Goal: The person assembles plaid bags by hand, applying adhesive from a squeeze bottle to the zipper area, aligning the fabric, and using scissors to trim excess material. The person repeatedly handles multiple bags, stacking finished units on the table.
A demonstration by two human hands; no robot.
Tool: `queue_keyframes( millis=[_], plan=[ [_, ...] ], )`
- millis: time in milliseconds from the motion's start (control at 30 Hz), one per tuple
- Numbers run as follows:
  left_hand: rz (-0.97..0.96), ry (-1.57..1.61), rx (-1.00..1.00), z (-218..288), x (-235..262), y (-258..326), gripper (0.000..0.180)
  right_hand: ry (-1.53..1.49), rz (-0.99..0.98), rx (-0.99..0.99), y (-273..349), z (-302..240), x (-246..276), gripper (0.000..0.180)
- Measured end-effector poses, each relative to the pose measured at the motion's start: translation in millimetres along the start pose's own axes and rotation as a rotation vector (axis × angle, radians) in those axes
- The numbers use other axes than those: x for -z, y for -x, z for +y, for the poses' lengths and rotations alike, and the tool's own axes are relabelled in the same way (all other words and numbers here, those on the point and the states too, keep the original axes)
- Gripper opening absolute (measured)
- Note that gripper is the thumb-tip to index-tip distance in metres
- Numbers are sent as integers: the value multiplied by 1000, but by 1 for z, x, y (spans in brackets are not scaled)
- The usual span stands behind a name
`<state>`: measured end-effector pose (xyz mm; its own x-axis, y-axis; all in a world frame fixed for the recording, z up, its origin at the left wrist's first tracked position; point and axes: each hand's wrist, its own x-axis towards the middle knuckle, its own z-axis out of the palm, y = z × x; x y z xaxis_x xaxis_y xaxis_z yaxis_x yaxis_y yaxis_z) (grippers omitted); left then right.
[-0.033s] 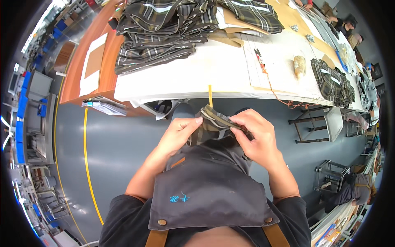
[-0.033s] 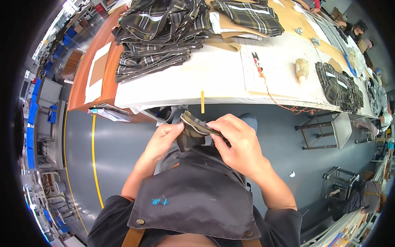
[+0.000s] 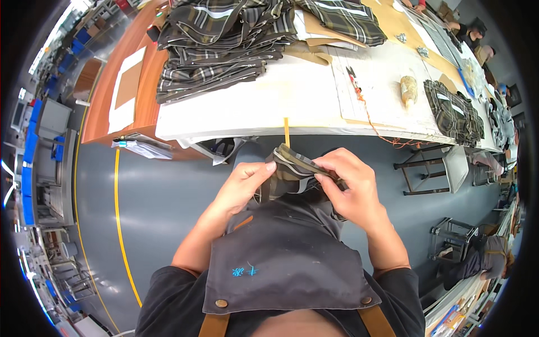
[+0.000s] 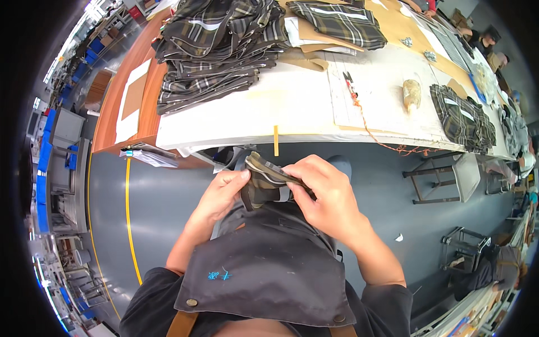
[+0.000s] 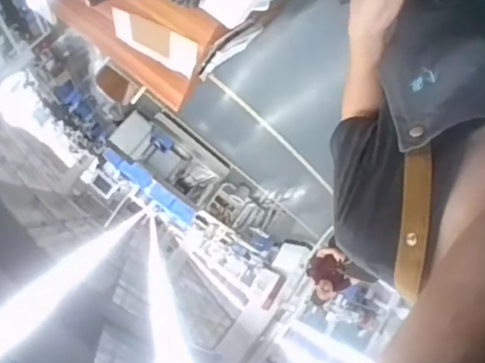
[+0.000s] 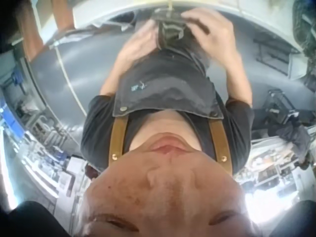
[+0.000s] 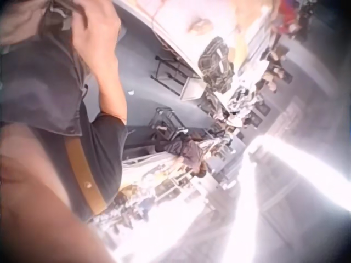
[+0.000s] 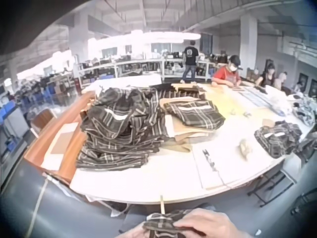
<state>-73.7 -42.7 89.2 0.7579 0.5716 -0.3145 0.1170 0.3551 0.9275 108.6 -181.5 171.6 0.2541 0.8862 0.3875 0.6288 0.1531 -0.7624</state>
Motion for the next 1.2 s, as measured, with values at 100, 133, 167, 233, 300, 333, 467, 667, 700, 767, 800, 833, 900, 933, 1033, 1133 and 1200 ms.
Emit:
queue_keyframes(
  millis=[100,133,167,233,300,333,467,667,700,767,800,833,900,933,1033,1133,1200],
  plan=[
    [-4,223,80,5,-2,-6,35,27,-2,-23,-10,3,6,26],
    [23,264,113,8,-3,-7,35,48,0,-30,-12,4,8,26],
    [-20,214,104,8,1,-9,32,59,-11,-47,-14,4,10,26],
    [-130,196,94,7,9,-8,28,68,-3,1,-18,9,9,27],
    [-280,341,103,4,12,-6,33,56,-15,24,-22,13,7,27],
    [-367,455,110,4,11,-6,40,45,-27,23,-25,14,7,27],
    [-460,699,4,23,-19,-11,78,-8,-96,-19,-34,14,11,26],
    [-519,945,47,-10,-23,-17,80,-72,-177,-97,-46,18,19,22],
    [-477,968,36,-6,-29,-16,81,-65,-190,-84,-47,19,19,19],
    [-417,962,22,-3,-38,-17,85,-39,-229,-91,-47,24,20,18],
    [-472,972,23,-4,-36,-20,82,-26,-247,-94,-46,27,21,18],
    [-527,982,24,-7,-31,-24,78,-35,-250,-114,-44,29,21,19],
    [-569,1045,56,-6,-25,-29,61,-53,-256,-154,-41,32,23,19],
    [-553,1027,23,-11,-24,-30,66,-70,-272,-185,-41,30,24,14],
    [-495,942,-52,-23,-22,-28,71,-36,-325,-140,-40,34,21,16],
    [-477,1113,24,-17,-28,-27,48,56,-354,-144,-39,34,21,17],
    [-430,1037,36,-4,-29,-26,44,90,-277,-81,-38,35,21,19]
  ],
)
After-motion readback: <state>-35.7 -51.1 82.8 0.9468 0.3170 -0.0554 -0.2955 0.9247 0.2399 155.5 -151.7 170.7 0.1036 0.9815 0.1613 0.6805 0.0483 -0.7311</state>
